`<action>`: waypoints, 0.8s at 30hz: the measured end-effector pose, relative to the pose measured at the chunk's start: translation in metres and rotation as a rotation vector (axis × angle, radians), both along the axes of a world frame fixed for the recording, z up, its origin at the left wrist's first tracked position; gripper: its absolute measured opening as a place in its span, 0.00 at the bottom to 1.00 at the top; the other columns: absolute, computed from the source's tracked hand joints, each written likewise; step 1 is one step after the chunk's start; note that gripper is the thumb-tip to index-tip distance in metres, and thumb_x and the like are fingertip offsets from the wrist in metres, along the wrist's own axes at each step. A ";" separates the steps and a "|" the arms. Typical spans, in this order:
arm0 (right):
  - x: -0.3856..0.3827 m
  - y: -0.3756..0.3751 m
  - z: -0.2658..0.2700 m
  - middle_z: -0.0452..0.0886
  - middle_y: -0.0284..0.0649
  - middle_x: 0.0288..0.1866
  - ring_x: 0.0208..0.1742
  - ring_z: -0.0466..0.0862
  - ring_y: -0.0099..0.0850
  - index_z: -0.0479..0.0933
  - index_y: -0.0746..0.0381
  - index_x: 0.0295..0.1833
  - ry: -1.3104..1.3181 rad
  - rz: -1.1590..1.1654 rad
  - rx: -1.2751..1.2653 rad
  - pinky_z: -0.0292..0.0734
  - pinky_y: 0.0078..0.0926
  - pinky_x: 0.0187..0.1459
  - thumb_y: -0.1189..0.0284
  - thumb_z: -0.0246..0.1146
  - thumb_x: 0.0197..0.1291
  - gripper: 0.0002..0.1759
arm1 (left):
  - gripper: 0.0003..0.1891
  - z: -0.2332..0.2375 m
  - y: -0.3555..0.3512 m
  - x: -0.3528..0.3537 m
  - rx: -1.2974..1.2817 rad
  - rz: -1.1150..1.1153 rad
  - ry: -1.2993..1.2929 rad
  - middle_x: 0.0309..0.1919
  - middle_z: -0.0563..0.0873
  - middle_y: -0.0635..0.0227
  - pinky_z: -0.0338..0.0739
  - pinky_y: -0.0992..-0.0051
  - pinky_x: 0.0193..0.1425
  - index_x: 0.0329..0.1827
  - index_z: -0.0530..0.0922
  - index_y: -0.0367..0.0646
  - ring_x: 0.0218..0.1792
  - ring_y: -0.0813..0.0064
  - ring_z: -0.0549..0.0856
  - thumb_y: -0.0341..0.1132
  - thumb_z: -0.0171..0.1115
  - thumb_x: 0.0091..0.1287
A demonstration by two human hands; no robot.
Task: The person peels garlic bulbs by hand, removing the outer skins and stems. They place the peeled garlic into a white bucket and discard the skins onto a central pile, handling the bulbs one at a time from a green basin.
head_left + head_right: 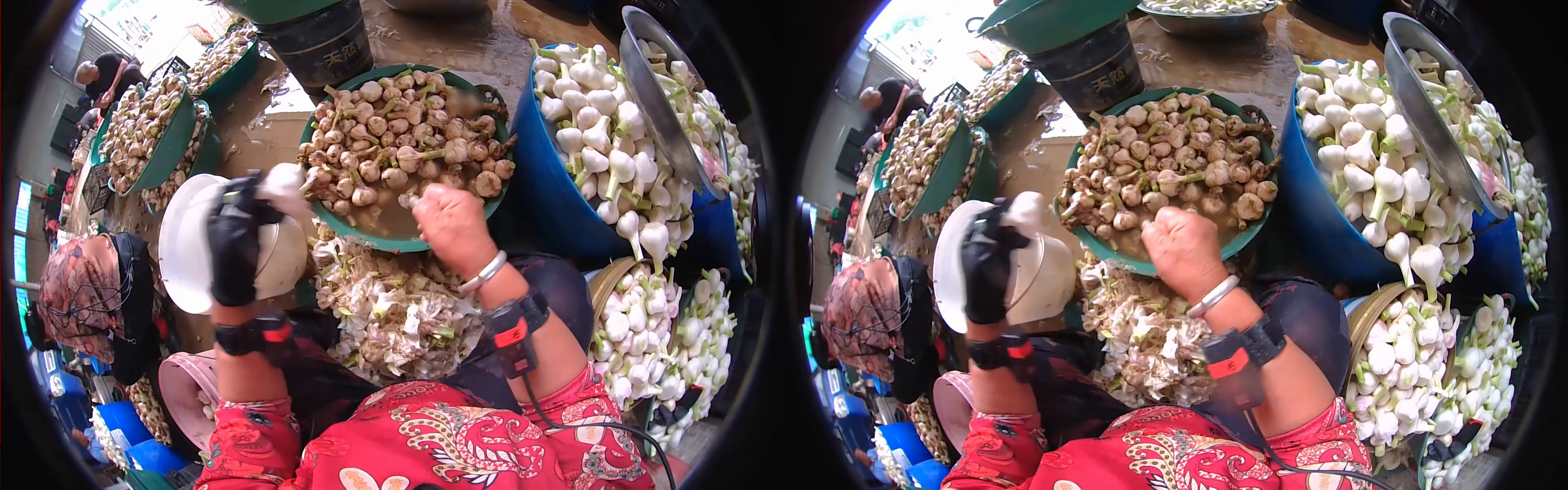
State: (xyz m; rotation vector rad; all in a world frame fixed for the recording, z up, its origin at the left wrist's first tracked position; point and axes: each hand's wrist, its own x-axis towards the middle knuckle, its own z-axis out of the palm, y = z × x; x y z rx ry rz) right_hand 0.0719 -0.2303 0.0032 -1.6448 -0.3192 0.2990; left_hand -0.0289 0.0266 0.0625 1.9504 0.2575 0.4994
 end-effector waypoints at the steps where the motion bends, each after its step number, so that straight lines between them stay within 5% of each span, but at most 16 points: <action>1: 0.004 -0.009 0.005 0.69 0.39 0.15 0.17 0.66 0.24 0.68 0.64 0.21 0.004 -0.055 0.000 0.68 0.29 0.24 0.71 0.62 0.56 0.16 | 0.11 0.017 0.019 -0.004 -0.278 0.164 -0.070 0.34 0.84 0.67 0.77 0.75 0.42 0.49 0.80 0.36 0.36 0.75 0.83 0.28 0.59 0.66; 2: 0.009 -0.018 0.010 0.69 0.37 0.14 0.18 0.67 0.22 0.68 0.64 0.20 0.007 -0.107 0.002 0.68 0.27 0.24 0.72 0.63 0.56 0.16 | 0.10 0.018 0.042 -0.011 -0.012 0.321 -0.034 0.36 0.84 0.64 0.75 0.73 0.47 0.47 0.81 0.36 0.40 0.73 0.82 0.27 0.60 0.63; 3: 0.013 -0.026 0.012 0.69 0.34 0.14 0.19 0.68 0.20 0.68 0.63 0.20 -0.003 -0.147 0.014 0.68 0.25 0.24 0.73 0.63 0.56 0.15 | 0.09 0.017 0.073 -0.024 0.547 0.319 0.050 0.40 0.84 0.63 0.74 0.71 0.50 0.44 0.82 0.36 0.43 0.71 0.81 0.28 0.61 0.62; 4: 0.016 -0.031 0.017 0.69 0.31 0.13 0.19 0.70 0.19 0.69 0.62 0.20 -0.012 -0.187 0.026 0.69 0.23 0.24 0.74 0.64 0.56 0.15 | 0.10 0.021 0.077 -0.023 0.726 0.285 0.065 0.43 0.83 0.60 0.73 0.72 0.52 0.45 0.82 0.36 0.44 0.68 0.82 0.28 0.62 0.61; 7: 0.020 -0.035 0.041 0.76 0.33 0.23 0.22 0.76 0.18 0.75 0.64 0.31 0.156 -0.258 0.196 0.71 0.19 0.24 0.78 0.62 0.56 0.03 | 0.10 -0.001 0.023 0.009 0.482 0.134 0.142 0.39 0.84 0.58 0.75 0.70 0.51 0.44 0.82 0.37 0.42 0.66 0.82 0.27 0.61 0.60; 9: 0.028 -0.039 0.042 0.80 0.37 0.35 0.25 0.79 0.20 0.76 0.68 0.44 0.167 -0.324 0.256 0.75 0.17 0.30 0.81 0.59 0.55 0.10 | 0.11 -0.034 -0.019 0.041 0.432 -0.182 0.282 0.37 0.87 0.63 0.77 0.74 0.47 0.47 0.82 0.37 0.39 0.71 0.84 0.30 0.62 0.63; 10: 0.032 -0.041 0.040 0.80 0.37 0.35 0.25 0.79 0.20 0.76 0.68 0.44 0.169 -0.331 0.251 0.75 0.17 0.30 0.81 0.59 0.55 0.10 | 0.13 -0.067 -0.035 0.060 0.325 -0.277 0.345 0.36 0.87 0.61 0.78 0.74 0.42 0.47 0.82 0.38 0.35 0.71 0.85 0.32 0.65 0.61; 14: 0.043 -0.041 0.031 0.81 0.36 0.37 0.34 0.78 0.18 0.77 0.69 0.49 -0.027 -0.453 0.231 0.73 0.14 0.38 0.82 0.57 0.58 0.13 | 0.26 -0.161 -0.092 0.115 0.468 -0.407 0.709 0.40 0.86 0.53 0.78 0.63 0.48 0.59 0.77 0.45 0.40 0.57 0.85 0.43 0.66 0.57; 16: 0.040 -0.046 0.047 0.80 0.35 0.38 0.36 0.77 0.16 0.76 0.69 0.48 0.187 -0.357 0.317 0.73 0.14 0.38 0.82 0.58 0.58 0.12 | 0.29 -0.208 -0.100 0.131 0.463 -0.458 0.700 0.41 0.85 0.52 0.77 0.60 0.51 0.63 0.74 0.50 0.43 0.55 0.85 0.45 0.66 0.57; 18: 0.040 -0.046 0.054 0.79 0.39 0.45 0.45 0.80 0.25 0.75 0.70 0.51 0.218 -0.277 0.254 0.74 0.20 0.44 0.81 0.55 0.58 0.15 | 0.25 -0.259 -0.102 0.143 0.504 -0.436 0.568 0.43 0.85 0.53 0.76 0.60 0.53 0.59 0.77 0.53 0.45 0.55 0.84 0.44 0.64 0.57; 20: 0.043 -0.046 0.057 0.79 0.38 0.44 0.43 0.80 0.24 0.76 0.69 0.50 0.226 -0.254 0.239 0.74 0.20 0.43 0.80 0.55 0.59 0.14 | 0.18 -0.285 -0.094 0.158 0.642 -0.402 0.645 0.42 0.86 0.55 0.77 0.60 0.52 0.50 0.83 0.54 0.43 0.54 0.84 0.46 0.63 0.58; 21: 0.044 -0.046 0.056 0.79 0.38 0.44 0.43 0.80 0.24 0.76 0.69 0.50 0.229 -0.257 0.238 0.74 0.20 0.43 0.80 0.55 0.59 0.14 | 0.13 -0.276 -0.091 0.161 0.690 -0.410 0.693 0.37 0.86 0.57 0.78 0.60 0.49 0.38 0.86 0.51 0.40 0.54 0.85 0.46 0.60 0.59; 24: 0.045 -0.046 0.056 0.80 0.37 0.42 0.42 0.81 0.23 0.76 0.68 0.49 0.237 -0.251 0.232 0.74 0.20 0.42 0.79 0.56 0.60 0.12 | 0.13 -0.250 -0.064 0.162 0.678 -0.378 0.691 0.32 0.87 0.58 0.78 0.60 0.46 0.33 0.87 0.50 0.37 0.55 0.85 0.46 0.59 0.60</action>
